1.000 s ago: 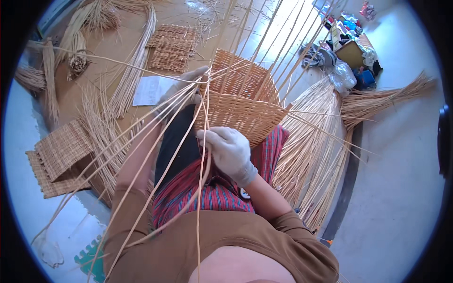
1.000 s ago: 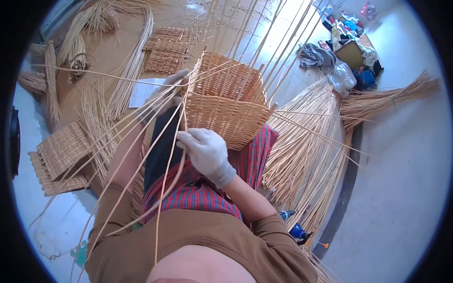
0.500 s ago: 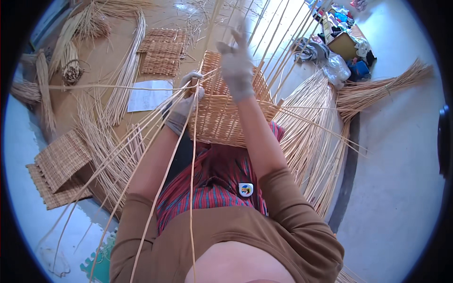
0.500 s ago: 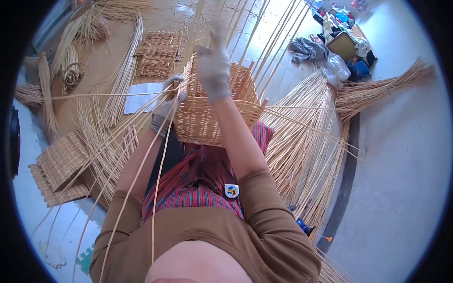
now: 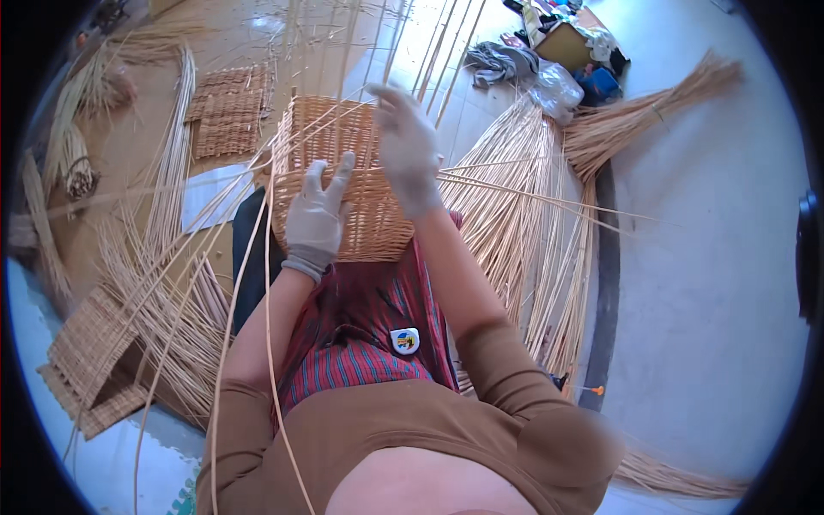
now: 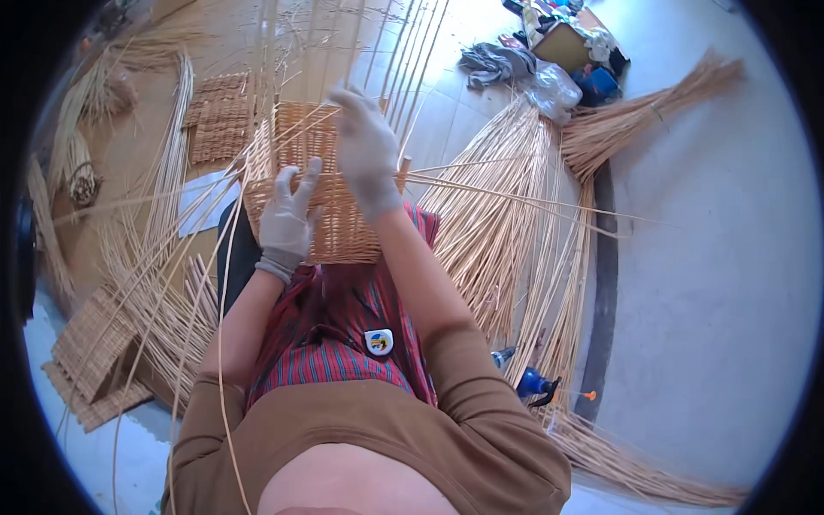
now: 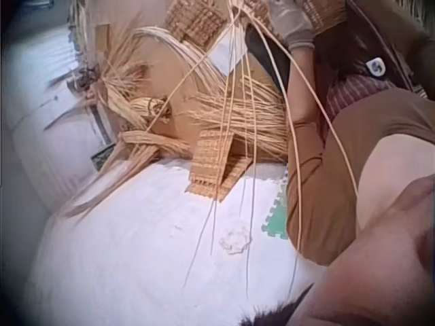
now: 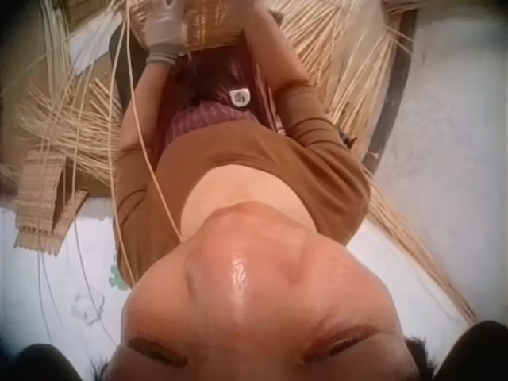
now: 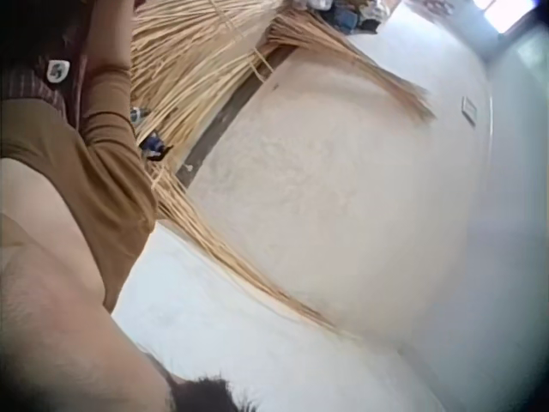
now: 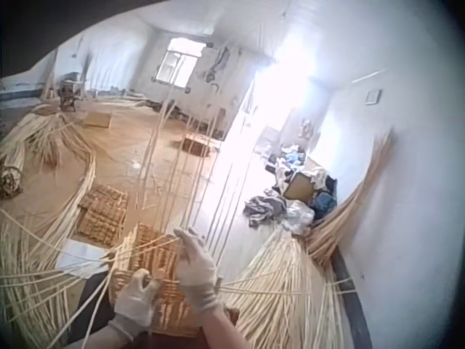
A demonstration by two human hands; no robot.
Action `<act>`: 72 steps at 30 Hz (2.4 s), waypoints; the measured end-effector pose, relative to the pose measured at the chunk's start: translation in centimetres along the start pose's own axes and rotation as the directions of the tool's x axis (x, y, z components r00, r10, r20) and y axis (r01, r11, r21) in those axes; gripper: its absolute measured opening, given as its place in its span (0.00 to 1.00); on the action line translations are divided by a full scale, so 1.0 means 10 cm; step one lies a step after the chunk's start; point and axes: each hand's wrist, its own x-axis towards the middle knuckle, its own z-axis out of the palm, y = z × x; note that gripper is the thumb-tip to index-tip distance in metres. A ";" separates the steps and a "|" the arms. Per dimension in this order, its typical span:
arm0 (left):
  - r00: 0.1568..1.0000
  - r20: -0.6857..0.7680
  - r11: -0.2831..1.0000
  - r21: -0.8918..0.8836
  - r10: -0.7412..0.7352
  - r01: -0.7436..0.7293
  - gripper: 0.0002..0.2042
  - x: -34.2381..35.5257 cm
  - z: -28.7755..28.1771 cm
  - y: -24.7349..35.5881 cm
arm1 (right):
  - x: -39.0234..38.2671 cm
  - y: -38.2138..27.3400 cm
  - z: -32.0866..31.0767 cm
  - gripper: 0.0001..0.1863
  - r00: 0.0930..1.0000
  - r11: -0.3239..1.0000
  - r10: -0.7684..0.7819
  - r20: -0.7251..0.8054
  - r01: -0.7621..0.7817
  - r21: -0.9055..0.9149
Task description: Manually weaving a rectangular wicker basket using dried plant strands.
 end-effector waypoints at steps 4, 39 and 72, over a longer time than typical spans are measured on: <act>0.992 0.128 0.992 0.122 0.005 -0.020 0.40 0.12 -0.07 -0.02 | 0.05 0.21 -0.08 0.19 0.999 0.943 0.039 -0.030 -0.026 0.333; 0.997 -0.053 0.995 0.078 -0.054 0.058 0.37 -0.08 -0.58 -0.86 | -0.24 -0.43 1.41 0.36 0.888 0.650 0.451 0.087 -0.394 0.649; 0.937 0.031 0.869 -0.366 -0.347 0.334 0.14 0.36 -0.04 -0.46 | 0.06 -0.10 0.45 0.22 0.993 0.986 -0.118 -0.010 0.119 0.118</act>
